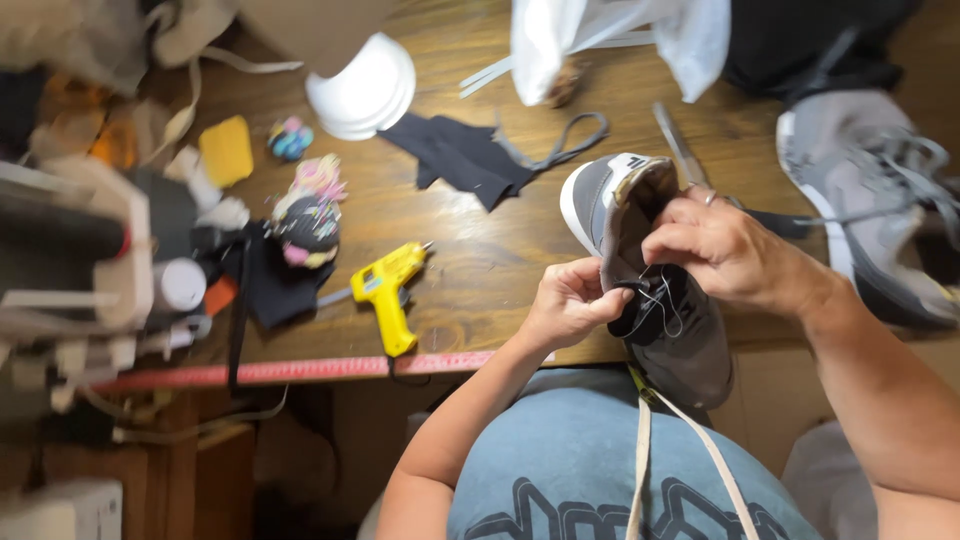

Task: Lacing a grey sneaker and trimming the laces using scissors and a needle

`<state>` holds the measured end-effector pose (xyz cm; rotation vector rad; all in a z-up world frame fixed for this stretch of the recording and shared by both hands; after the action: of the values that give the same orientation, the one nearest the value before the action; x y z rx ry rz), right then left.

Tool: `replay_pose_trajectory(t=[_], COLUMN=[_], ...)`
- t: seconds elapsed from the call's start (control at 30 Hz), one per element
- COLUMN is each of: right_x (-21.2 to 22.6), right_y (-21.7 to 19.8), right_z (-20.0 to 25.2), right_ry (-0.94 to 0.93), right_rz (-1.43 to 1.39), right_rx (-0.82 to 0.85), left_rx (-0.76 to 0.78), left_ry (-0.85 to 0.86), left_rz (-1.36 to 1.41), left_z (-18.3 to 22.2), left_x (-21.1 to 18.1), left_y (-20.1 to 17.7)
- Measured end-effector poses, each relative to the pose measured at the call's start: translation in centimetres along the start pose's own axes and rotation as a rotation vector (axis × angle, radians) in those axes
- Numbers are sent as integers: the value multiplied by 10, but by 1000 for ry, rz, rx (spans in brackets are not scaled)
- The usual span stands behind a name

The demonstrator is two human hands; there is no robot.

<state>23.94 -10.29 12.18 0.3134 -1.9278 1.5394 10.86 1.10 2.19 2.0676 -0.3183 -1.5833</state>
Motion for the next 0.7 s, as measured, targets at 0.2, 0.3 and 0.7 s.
replay_pose_trajectory(t=[0.2,0.3,0.7], right_x=[11,11,-1], right_y=[-22,-14,17], right_z=[62,78,53], right_ry=[179,290,398], right_rz=[132,236,238], right_rx=[-285,-380,-424], left_rx=[270,384,248], left_ry=[-195,-249,-273], left_rz=[130,163,130], left_z=[-26,-33,-37], left_x=[42,59,59], left_y=[25,27,-6])
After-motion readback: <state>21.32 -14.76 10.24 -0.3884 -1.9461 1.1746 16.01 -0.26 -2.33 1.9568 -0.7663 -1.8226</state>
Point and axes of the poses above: each hand's wrist, its own z-axis away from the middle knuckle, its own y-axis out of the palm, x = y × z, the point moved 5 cm from there along -z, towards the middle knuckle, and after that the axes turned 12 degrees about y, right-handed, at the moved point
